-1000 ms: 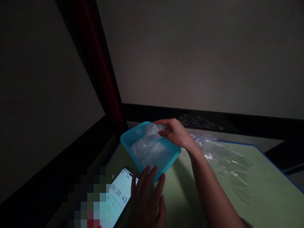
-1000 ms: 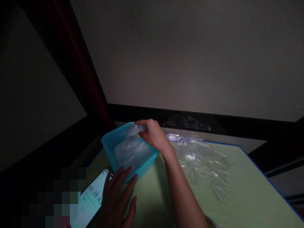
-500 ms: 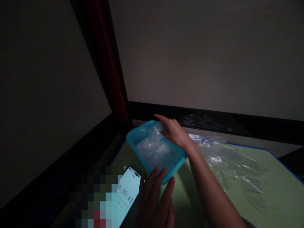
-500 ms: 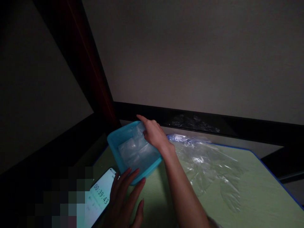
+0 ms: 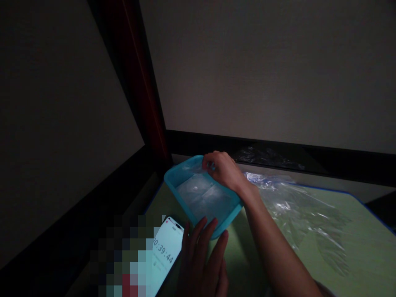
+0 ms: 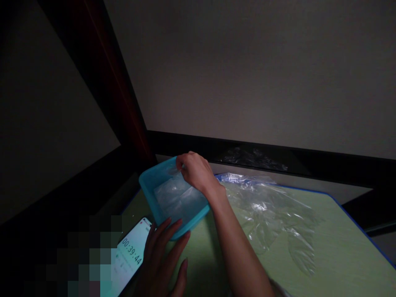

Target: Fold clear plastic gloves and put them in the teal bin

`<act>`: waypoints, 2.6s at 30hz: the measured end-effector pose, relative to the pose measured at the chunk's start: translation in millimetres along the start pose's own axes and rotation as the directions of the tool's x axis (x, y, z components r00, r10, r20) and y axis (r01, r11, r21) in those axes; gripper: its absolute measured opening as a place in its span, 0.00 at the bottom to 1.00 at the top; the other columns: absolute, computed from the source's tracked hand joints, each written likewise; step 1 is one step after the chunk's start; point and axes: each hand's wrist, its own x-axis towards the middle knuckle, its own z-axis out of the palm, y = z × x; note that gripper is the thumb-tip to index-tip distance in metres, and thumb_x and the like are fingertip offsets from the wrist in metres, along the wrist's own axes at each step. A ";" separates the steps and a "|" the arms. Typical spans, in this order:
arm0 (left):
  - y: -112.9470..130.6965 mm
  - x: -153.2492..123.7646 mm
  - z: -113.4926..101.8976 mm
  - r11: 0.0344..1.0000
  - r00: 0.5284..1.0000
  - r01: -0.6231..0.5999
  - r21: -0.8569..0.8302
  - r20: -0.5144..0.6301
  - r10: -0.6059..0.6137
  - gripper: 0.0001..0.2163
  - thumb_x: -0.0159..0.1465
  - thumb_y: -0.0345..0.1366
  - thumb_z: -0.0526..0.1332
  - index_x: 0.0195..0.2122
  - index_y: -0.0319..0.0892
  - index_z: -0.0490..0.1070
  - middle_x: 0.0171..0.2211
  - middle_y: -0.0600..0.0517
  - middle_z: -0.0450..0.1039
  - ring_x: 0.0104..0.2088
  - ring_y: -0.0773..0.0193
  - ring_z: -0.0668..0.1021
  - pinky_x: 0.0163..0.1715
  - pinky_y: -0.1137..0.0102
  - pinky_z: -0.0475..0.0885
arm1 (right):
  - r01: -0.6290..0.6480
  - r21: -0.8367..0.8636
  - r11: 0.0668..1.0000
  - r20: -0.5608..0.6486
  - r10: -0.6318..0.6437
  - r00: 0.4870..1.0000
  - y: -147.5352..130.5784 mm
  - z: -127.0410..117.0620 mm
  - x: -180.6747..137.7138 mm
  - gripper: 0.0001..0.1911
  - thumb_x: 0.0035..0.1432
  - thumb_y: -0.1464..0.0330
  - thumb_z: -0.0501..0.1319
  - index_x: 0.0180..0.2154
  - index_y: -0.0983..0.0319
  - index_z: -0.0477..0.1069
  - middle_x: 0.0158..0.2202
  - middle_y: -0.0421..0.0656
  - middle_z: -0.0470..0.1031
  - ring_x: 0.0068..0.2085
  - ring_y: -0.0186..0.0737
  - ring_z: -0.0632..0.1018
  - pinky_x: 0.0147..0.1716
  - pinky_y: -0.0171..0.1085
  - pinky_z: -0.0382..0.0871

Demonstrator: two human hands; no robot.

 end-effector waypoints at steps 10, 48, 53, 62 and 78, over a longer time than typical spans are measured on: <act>-0.9 0.1 0.9 0.999 0.999 -0.013 -0.033 -0.041 0.012 0.18 0.59 0.24 0.52 0.50 0.41 0.64 0.52 0.44 0.65 0.59 0.55 0.59 0.58 0.54 0.52 | -0.064 0.029 0.998 0.017 0.063 0.998 -0.3 0.7 -1.8 0.15 0.51 0.76 0.54 0.42 0.63 0.65 0.30 0.42 0.71 0.31 0.38 0.71 0.31 0.33 0.59; 0.0 0.3 -1.3 1.000 1.000 0.008 -0.009 -0.001 -0.008 0.19 0.58 0.24 0.52 0.50 0.42 0.65 0.52 0.45 0.64 0.58 0.54 0.60 0.55 0.56 0.58 | -0.390 0.194 0.900 0.636 0.188 0.749 -2.3 0.6 -7.1 0.21 0.52 0.80 0.52 0.49 0.73 0.66 0.46 0.56 0.73 0.33 0.39 0.79 0.23 0.30 0.70; 1.2 2.5 -3.3 1.000 1.000 0.011 -0.019 0.004 -0.011 0.18 0.58 0.24 0.52 0.50 0.41 0.65 0.50 0.44 0.66 0.57 0.53 0.63 0.52 0.56 0.63 | -0.378 0.136 0.916 0.659 0.201 0.724 -6.0 -0.1 -7.5 0.20 0.54 0.80 0.50 0.49 0.72 0.66 0.47 0.57 0.73 0.32 0.39 0.79 0.23 0.30 0.70; -5.0 2.0 -7.6 0.998 0.996 -0.057 0.002 0.064 0.057 0.18 0.59 0.24 0.53 0.51 0.40 0.65 0.52 0.44 0.64 0.58 0.53 0.61 0.53 0.56 0.62 | -0.340 0.031 0.940 0.630 0.245 0.737 -8.3 -2.4 -9.1 0.23 0.56 0.77 0.51 0.54 0.70 0.63 0.37 0.51 0.77 0.30 0.38 0.79 0.26 0.31 0.69; -6.8 2.1 -9.3 0.994 0.992 -0.103 0.029 0.076 0.100 0.19 0.59 0.25 0.54 0.51 0.40 0.66 0.53 0.43 0.64 0.57 0.53 0.62 0.52 0.57 0.64 | -0.190 -0.265 0.945 0.514 0.305 0.801 -18.3 -0.5 -13.7 0.18 0.55 0.81 0.52 0.45 0.68 0.73 0.47 0.59 0.73 0.49 0.54 0.74 0.45 0.46 0.66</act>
